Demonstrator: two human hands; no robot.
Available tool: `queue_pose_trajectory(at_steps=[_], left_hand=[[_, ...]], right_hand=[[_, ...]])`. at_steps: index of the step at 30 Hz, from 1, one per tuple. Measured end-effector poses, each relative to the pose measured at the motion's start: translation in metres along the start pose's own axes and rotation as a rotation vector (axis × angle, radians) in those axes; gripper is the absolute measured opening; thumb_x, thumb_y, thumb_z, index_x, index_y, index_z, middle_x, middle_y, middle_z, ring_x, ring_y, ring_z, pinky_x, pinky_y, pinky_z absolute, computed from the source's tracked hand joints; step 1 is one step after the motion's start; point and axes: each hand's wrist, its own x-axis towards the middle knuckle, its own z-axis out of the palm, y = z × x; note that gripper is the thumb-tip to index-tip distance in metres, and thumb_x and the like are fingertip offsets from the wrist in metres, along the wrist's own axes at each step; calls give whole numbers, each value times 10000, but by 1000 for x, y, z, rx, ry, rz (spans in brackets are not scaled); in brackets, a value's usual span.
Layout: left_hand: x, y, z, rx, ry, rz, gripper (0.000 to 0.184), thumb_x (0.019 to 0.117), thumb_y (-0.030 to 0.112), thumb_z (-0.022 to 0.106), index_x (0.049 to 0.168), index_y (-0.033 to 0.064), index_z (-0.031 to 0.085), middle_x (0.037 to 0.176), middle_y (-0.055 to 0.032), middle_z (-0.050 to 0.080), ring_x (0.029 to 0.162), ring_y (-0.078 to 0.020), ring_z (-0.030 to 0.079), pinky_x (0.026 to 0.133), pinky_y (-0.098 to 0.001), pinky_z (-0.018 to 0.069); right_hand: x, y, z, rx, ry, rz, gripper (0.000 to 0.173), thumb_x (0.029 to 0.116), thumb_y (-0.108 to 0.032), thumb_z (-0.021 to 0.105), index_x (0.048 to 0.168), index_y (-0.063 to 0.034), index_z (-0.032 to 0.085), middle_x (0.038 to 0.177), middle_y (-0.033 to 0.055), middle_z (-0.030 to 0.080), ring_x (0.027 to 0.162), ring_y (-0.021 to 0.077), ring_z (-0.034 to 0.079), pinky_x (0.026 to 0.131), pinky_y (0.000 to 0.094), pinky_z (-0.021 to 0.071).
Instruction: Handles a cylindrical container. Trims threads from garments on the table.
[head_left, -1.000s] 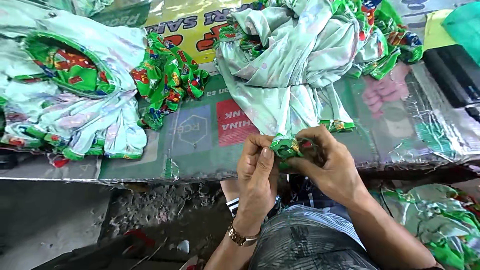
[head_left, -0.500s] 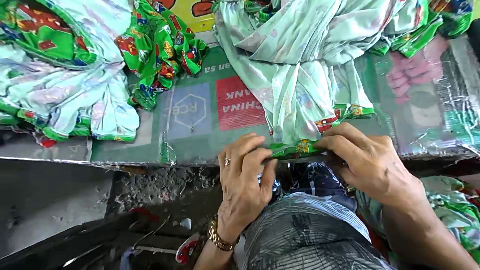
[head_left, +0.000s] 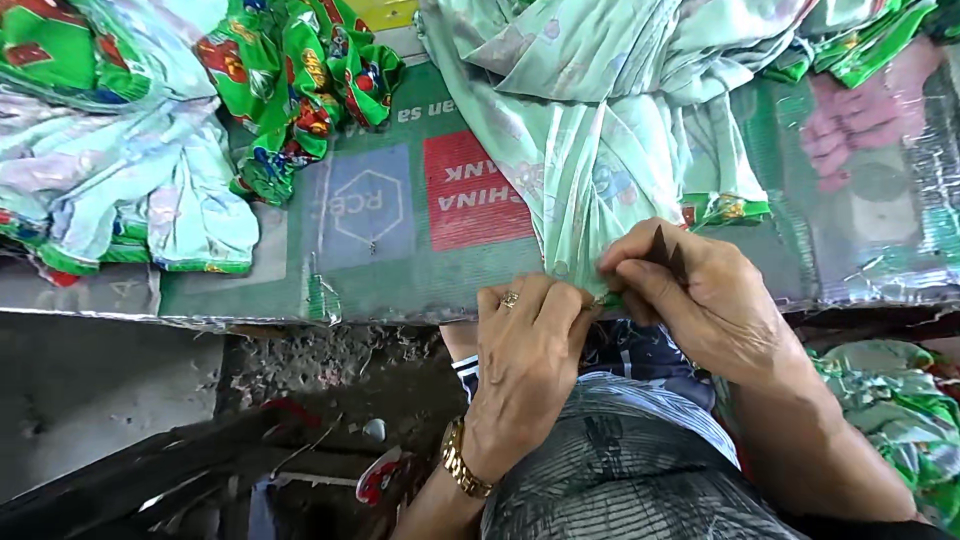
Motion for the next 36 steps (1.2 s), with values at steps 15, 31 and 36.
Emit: queue_pose_trajectory(at_steps=[15,31,36], left_hand=[[7,4,-5,82,-87,-52,158,1015,250,618,1040,149,737,963,-28,697,892,-178,668,780,-400,488],[10,4,-1,163,-36,-64,150,989,198,628,1046,94,720,1000,-86,689,911,-247,681,768,-444,524],[12,3,3,135,-43,-50,163,986,186,606,1040,82,719,986,-89,699,906,-256,684,765,-464,508]], right_hand=[[8,0,0,90,1,-83,218,1074,-239,492,1097,-136,683,921,-106,690,711,-66,596,601,126,505],[16,8,8,234,-66,-37,218,1063,-101,410,1103,-15,606,740,-102,608,556,-13,541,526,186,493],[9,9,6,199,-41,-55,213,1061,-102,446,1104,-1,628,738,-89,613,547,-21,531,515,176,480]])
